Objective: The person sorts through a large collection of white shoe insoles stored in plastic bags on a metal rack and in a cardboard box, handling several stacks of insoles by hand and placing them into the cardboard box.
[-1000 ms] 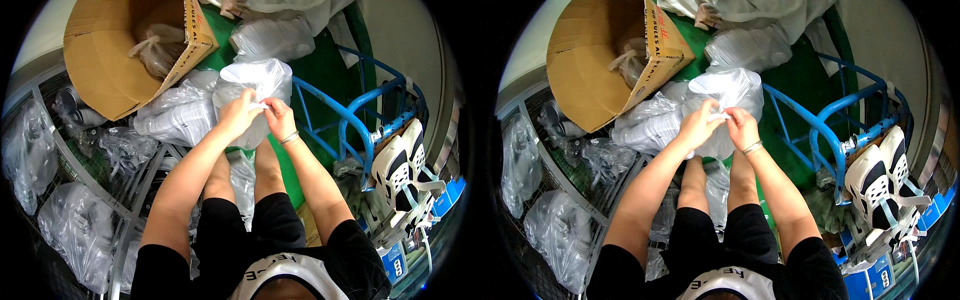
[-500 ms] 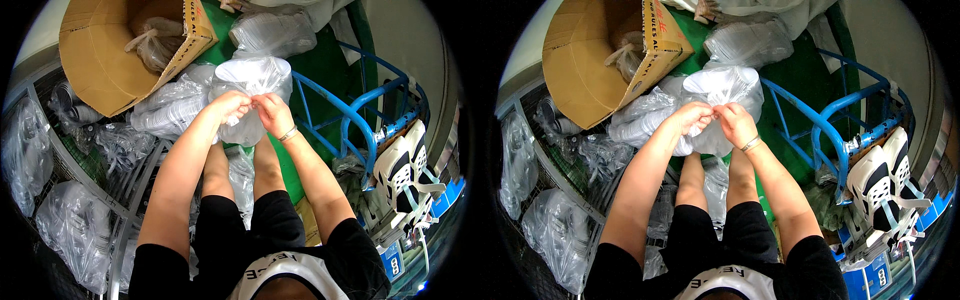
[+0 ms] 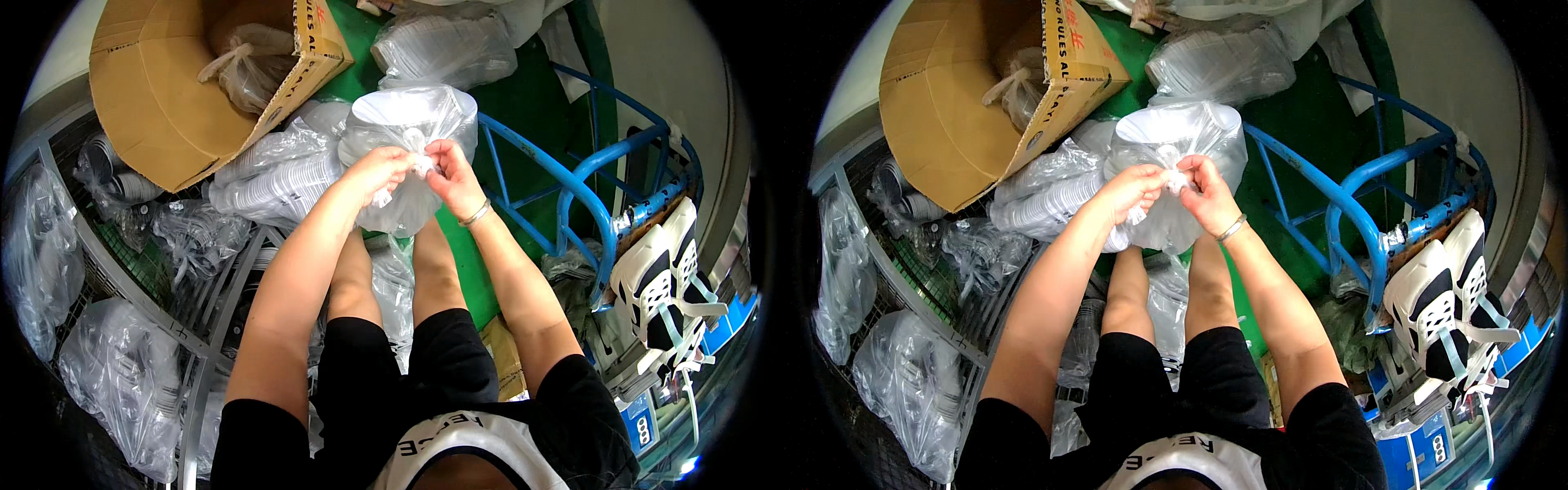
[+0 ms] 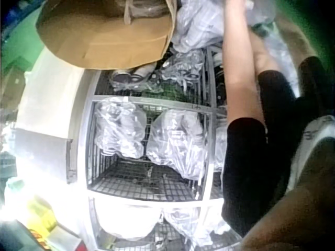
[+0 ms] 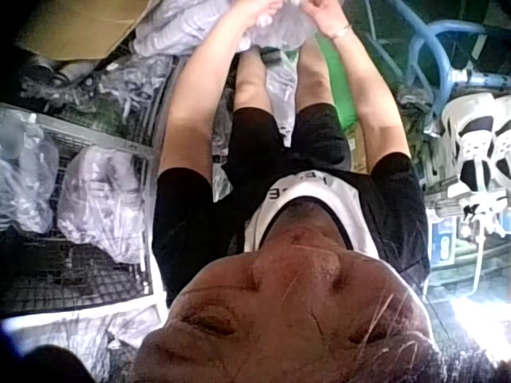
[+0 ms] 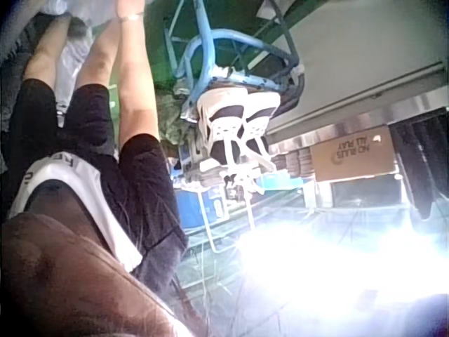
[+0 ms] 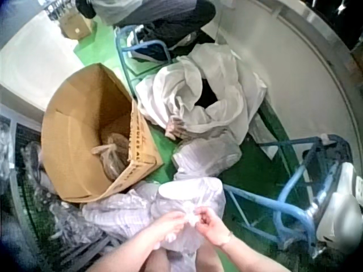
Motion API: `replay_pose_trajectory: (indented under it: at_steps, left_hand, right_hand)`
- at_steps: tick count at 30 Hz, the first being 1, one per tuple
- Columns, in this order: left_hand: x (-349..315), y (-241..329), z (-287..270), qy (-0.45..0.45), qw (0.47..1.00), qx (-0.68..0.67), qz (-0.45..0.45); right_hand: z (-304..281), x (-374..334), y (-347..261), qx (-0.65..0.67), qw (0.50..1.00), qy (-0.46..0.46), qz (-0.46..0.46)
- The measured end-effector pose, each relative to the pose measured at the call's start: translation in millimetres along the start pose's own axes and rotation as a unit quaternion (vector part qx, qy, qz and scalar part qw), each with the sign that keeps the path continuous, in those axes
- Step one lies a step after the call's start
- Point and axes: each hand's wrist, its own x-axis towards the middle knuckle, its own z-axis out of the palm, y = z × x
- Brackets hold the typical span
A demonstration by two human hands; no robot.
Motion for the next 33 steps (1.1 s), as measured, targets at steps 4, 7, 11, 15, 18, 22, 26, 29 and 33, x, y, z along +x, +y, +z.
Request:
replay_pose_trajectory:
  at_steps: [4, 7, 11, 15, 18, 22, 26, 29, 33]
  left_hand:
    - [2.6, 11.1, -7.1, -0.056, 0.995, -0.022, -0.083]
    - [2.2, 14.0, -3.3, -0.016, 0.994, -0.055, -0.096]
    - [3.9, 13.8, -5.7, 0.024, 0.988, -0.079, -0.128]
    - [6.1, 7.5, -15.9, -0.019, 0.976, -0.127, -0.174]
    - [5.6, 10.3, -8.5, -0.023, 0.976, -0.106, -0.186]
    - [3.8, 11.9, -6.8, 0.007, 0.994, -0.031, -0.103]
    - [4.6, 12.5, -11.0, 0.098, 0.991, -0.072, -0.052]
    - [14.9, 6.6, -26.3, 0.196, 0.976, -0.096, 0.021]
    - [23.2, 0.5, -28.4, 0.294, 0.942, -0.137, 0.089]
  right_hand:
    - [4.6, 1.5, -1.8, -0.341, 0.910, -0.004, -0.236]
    - [9.7, 1.2, -8.8, -0.423, 0.866, 0.005, -0.266]
    - [9.4, -1.5, -15.1, -0.437, 0.863, 0.016, -0.253]
    - [7.4, -0.4, -14.8, -0.473, 0.842, -0.013, -0.257]
    - [4.2, -0.5, -9.7, -0.420, 0.874, 0.024, -0.244]
    - [-2.8, -3.4, 4.7, -0.439, 0.859, 0.054, -0.257]
    - [-8.6, -5.5, 8.6, -0.455, 0.846, 0.084, -0.265]
    - [-19.6, -10.0, 13.1, -0.482, 0.835, 0.085, -0.251]
    - [-28.9, -10.1, 24.4, -0.487, 0.837, 0.088, -0.232]
